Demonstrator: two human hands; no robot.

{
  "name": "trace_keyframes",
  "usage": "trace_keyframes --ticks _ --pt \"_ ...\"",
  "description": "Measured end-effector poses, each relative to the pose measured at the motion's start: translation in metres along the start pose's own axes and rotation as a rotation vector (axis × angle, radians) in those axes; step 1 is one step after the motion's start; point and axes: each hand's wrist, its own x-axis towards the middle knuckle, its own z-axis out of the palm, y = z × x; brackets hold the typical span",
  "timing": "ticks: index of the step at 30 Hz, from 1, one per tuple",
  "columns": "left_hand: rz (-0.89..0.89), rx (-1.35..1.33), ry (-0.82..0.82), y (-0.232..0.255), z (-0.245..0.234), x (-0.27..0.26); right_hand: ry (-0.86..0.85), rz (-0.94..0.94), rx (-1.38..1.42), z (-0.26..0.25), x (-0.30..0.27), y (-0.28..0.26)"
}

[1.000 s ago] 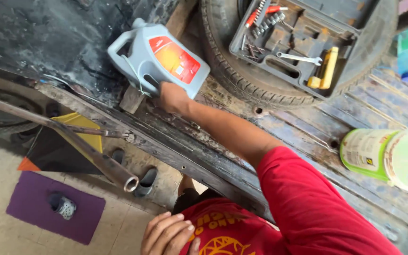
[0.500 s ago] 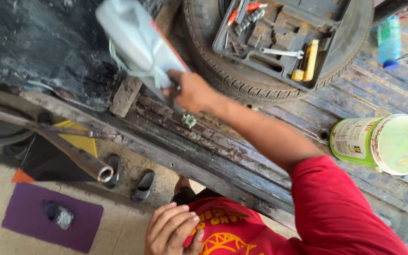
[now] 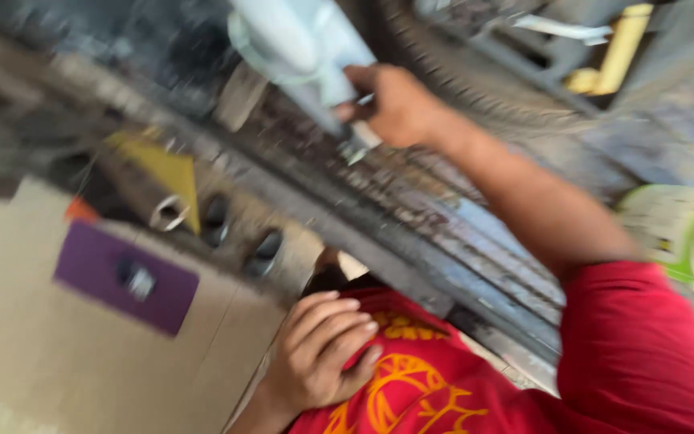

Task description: The person is securing a metal bar onto the frame of a vehicle using screws and a socket wrench.

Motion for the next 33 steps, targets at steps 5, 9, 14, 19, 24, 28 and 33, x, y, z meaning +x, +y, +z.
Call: trace_keyframes --ticks 5,9,14,19,24,28,33 --pt "-0.076 -0.055 -0.063 0.007 0.004 0.0 -0.016 0.015 -0.026 -0.013 0.008 0.002" --pt "-0.09 -0.043 -0.053 0.009 0.006 -0.004 0.025 -0.012 -0.009 -0.016 0.008 0.019" --pt "-0.119 -0.044 -0.057 0.008 0.01 -0.012 0.082 0.116 -0.07 -0.029 0.006 -0.042" --pt "-0.082 -0.044 -0.054 0.009 0.006 -0.002 0.102 -0.059 -0.234 -0.047 -0.004 -0.064" --pt "0.038 -0.008 -0.013 0.004 0.008 0.014 0.208 -0.187 -0.499 -0.033 -0.022 -0.05" --pt "0.09 0.067 0.021 0.008 0.006 0.034 0.067 0.017 -0.707 0.023 -0.036 -0.004" --pt "0.118 0.088 0.016 0.012 0.014 0.041 -0.003 -0.014 -0.686 0.06 -0.03 0.048"
